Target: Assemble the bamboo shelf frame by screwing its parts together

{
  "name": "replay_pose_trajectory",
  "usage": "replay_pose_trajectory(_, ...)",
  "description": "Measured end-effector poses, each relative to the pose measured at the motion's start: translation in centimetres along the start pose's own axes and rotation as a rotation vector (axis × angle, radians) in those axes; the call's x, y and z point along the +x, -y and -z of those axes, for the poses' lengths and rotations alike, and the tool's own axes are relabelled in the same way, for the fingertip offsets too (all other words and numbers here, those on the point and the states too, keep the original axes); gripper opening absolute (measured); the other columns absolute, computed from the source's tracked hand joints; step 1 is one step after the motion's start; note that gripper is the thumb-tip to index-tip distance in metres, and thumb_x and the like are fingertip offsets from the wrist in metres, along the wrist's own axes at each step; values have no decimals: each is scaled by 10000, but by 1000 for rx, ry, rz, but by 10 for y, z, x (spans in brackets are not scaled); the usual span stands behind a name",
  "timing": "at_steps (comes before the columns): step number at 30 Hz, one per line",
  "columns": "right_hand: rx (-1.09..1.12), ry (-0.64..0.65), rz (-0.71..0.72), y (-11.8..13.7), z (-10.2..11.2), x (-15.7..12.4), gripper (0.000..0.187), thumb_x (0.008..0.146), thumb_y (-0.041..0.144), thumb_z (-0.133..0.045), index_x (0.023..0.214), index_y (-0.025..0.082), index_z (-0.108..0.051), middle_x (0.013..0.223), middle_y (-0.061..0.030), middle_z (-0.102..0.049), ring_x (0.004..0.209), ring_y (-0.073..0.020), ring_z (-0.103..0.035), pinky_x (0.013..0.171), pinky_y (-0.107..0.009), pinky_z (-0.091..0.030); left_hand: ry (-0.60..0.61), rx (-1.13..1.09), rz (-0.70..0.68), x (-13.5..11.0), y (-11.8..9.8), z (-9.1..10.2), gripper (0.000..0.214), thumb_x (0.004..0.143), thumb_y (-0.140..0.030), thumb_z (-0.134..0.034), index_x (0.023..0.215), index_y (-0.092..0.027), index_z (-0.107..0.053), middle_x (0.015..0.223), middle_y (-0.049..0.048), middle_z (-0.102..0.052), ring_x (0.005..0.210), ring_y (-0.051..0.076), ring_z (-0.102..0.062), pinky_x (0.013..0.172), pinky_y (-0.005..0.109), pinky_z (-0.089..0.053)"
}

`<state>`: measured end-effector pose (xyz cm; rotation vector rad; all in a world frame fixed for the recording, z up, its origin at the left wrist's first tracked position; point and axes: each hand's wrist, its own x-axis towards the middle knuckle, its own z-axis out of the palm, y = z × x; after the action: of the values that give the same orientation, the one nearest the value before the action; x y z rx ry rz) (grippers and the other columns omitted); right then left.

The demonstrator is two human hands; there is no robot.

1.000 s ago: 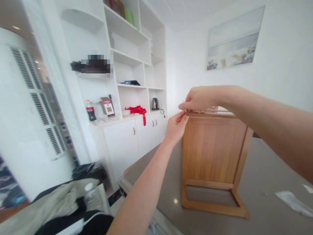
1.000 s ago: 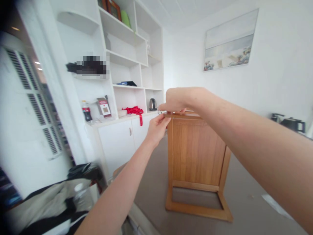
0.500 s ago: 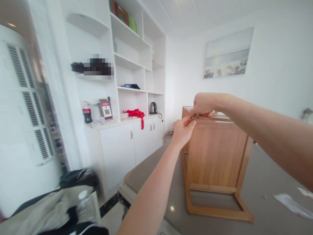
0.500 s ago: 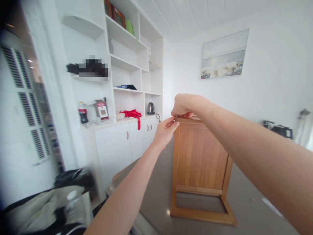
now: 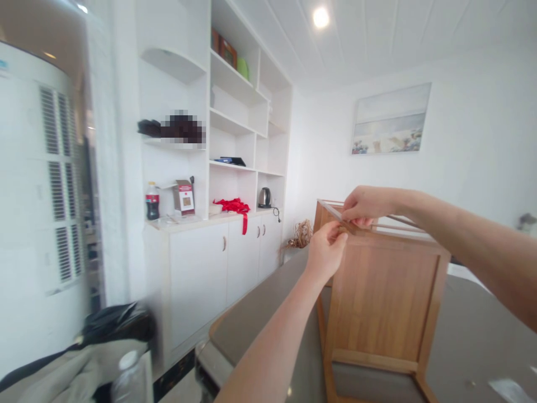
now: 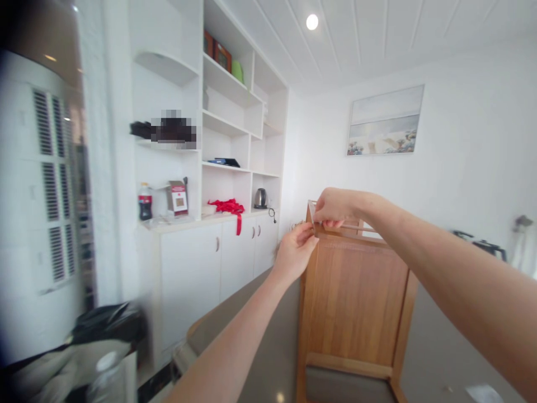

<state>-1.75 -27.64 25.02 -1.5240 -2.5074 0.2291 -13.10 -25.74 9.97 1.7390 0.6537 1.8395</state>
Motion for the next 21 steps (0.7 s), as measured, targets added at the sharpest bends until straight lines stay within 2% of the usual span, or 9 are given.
replay_pose_trajectory(5, 16, 23, 36, -3, 2, 0, 128, 704, 246, -578, 614, 162, -614, 588, -18, -617, 566, -123, -583, 529, -215, -473, -56, 91, -46, -4, 3, -3, 308, 794, -191, -548, 1101, -194, -579, 991, 71, -676, 886, 201, -626, 838, 334, -455)
replay_pose_trajectory(13, 18, 16, 55, -3, 0, -2, 124, 709, 238, -558, 624, 165, -612, 560, 3, -585, 545, -108, -551, 529, -207, -450, -81, 432, -192, -10, -8, 5, 267, 801, -268, -566, 1047, -206, -649, 925, 74, -639, 826, 208, -575, 784, 321, -429)
replay_pose_trajectory(17, -18, -8, 50, -1, 0, -2, 126, 701, 246, -564, 616, 165, -610, 574, 2, -589, 535, -106, -546, 522, -208, -440, -111, 444, -221, -8, -12, 1, 187, 805, -211, -545, 948, -181, -662, 868, 57, -620, 773, 167, -573, 747, 287, -438)
replay_pose_trajectory(21, -31, -30, 77, -3, -1, -1, 151, 699, 252, -556, 580, 165, -591, 560, -2, -583, 529, -112, -547, 521, -216, -440, -172, 480, -258, -9, -14, -3, 159, 787, -168, -559, 910, -173, -660, 871, 47, -616, 821, 158, -573, 768, 277, -444)
